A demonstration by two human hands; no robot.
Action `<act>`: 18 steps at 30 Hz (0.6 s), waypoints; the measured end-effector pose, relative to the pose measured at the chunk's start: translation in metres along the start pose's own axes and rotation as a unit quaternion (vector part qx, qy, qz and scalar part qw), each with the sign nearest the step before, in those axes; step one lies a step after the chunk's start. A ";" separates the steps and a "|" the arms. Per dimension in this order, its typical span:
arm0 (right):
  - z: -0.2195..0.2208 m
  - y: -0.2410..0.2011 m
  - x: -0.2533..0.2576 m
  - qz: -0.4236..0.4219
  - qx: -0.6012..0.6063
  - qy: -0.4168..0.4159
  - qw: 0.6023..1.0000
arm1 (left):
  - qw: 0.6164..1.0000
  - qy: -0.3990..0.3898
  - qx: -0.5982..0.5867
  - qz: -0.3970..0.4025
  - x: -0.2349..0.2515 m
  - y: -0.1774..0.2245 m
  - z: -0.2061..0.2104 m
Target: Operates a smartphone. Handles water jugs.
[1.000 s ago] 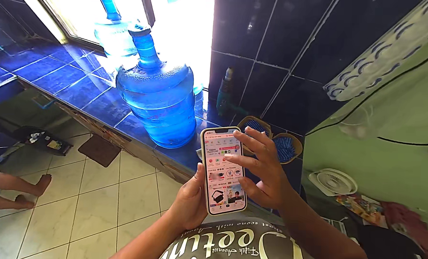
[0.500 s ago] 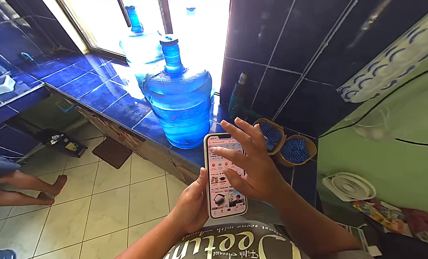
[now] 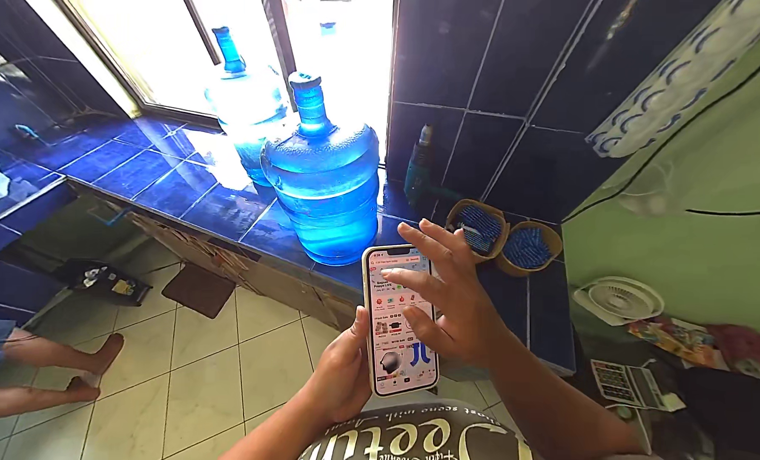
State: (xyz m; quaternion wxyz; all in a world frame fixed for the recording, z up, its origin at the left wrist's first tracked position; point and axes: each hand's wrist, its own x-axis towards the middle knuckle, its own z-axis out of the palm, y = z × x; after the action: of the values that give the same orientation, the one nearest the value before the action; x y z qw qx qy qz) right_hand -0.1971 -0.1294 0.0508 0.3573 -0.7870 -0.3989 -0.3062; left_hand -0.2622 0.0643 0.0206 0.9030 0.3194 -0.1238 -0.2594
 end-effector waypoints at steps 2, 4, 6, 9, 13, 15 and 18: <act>0.003 -0.005 0.001 0.007 -0.020 0.001 1.000 | 1.000 -0.001 -0.003 -0.010 -0.003 0.002 -0.002; 0.003 -0.006 -0.001 0.020 -0.037 0.009 0.999 | 1.000 -0.007 -0.005 -0.014 -0.005 0.004 -0.005; 0.000 -0.005 -0.003 0.035 -0.048 0.018 0.998 | 1.000 -0.008 -0.001 -0.017 -0.006 0.006 -0.007; -0.001 -0.006 -0.007 0.045 -0.044 0.030 0.998 | 1.000 -0.016 -0.006 -0.023 -0.006 0.008 -0.011; 0.004 -0.009 -0.007 0.037 -0.028 0.033 0.998 | 0.999 -0.027 -0.021 -0.030 -0.003 0.010 -0.013; 0.008 -0.009 -0.006 0.032 -0.028 0.023 0.999 | 0.999 -0.017 -0.022 -0.037 -0.002 0.011 -0.013; 0.009 -0.007 -0.003 0.032 -0.034 0.014 0.999 | 0.999 -0.009 -0.014 -0.038 0.001 0.011 -0.012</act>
State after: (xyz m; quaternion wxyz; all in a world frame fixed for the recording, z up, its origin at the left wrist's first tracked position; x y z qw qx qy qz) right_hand -0.2030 -0.1201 0.0453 0.3451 -0.8070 -0.3578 -0.3187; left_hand -0.2523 0.0771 0.0181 0.8958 0.3087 -0.1164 -0.2978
